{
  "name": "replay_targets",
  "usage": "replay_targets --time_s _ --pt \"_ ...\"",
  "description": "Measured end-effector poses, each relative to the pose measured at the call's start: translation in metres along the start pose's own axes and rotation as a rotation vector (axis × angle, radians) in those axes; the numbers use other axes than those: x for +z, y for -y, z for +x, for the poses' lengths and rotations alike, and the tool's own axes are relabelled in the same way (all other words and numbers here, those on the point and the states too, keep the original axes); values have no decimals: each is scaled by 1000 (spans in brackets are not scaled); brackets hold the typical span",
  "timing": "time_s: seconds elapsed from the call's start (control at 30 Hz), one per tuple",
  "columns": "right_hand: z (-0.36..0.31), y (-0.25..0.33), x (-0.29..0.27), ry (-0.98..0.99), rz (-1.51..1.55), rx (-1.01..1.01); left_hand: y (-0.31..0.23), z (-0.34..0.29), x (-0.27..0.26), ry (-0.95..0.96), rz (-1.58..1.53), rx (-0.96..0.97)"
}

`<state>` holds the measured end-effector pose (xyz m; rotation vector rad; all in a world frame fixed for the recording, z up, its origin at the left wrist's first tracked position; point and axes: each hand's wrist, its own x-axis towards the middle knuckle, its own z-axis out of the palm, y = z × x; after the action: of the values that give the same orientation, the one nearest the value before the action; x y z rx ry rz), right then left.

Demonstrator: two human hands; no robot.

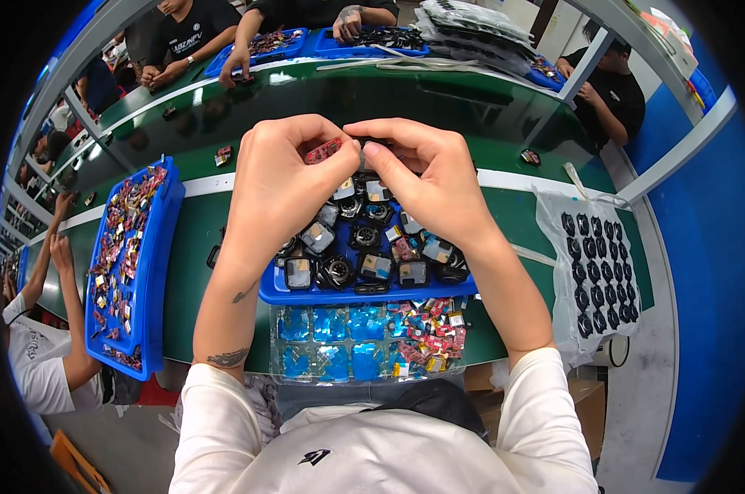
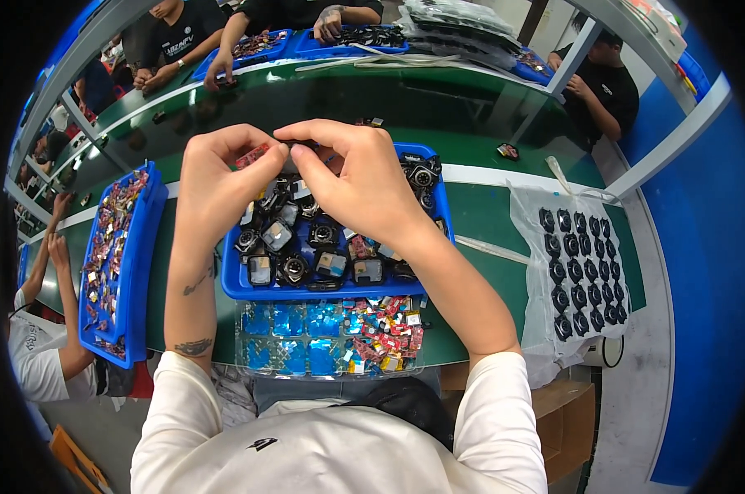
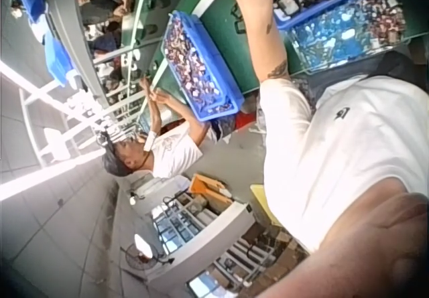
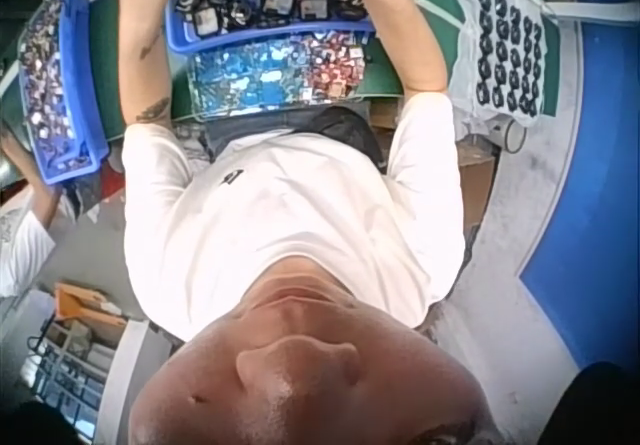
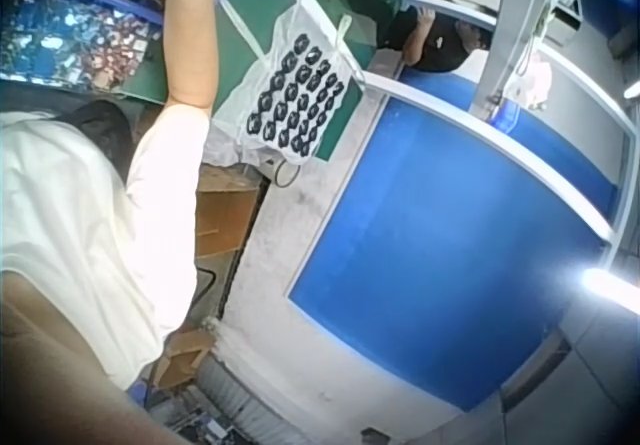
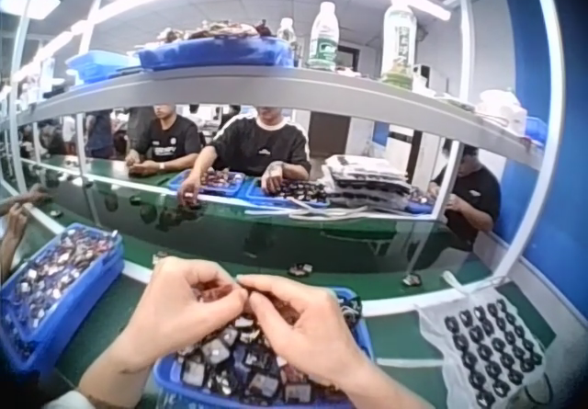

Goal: Assembling small electronic components and batteries into smartwatch frames on an assembly line.

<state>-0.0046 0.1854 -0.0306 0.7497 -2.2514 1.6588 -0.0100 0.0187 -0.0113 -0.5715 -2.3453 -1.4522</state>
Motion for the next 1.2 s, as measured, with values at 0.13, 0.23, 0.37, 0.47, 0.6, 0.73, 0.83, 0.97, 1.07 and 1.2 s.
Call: replay_targets --time_s 0.13,0.23,0.37,0.47,0.6,0.73,0.83,0.97,1.07,1.2 --pt "1 -1 4 -48 4 3 2 -2 4 -43 -3 31" --pt "1 -4 6 -100 6 -53 1 -2 7 -57 -15 24" --pt "4 -10 7 -266 106 -164 0 -2 11 -41 -158 27" --pt "7 -13 0 -313 129 -144 2 0 10 -17 -224 20" --pt "6 -2 -10 -230 305 46 2 1 5 7 -202 -11" --pt "6 -1 -11 -253 253 -22 1 1 4 31 -198 -24" --pt "5 1 -5 -300 269 -85 0 2 1 140 -429 -82" --pt "3 1 -2 -312 148 -156 -2 0 2 151 -529 -112" --pt "3 4 -3 -287 262 -143 -3 0 3 79 -480 -92" --pt "1 8 -3 -267 306 -153 1 2 7 -37 -428 -64"
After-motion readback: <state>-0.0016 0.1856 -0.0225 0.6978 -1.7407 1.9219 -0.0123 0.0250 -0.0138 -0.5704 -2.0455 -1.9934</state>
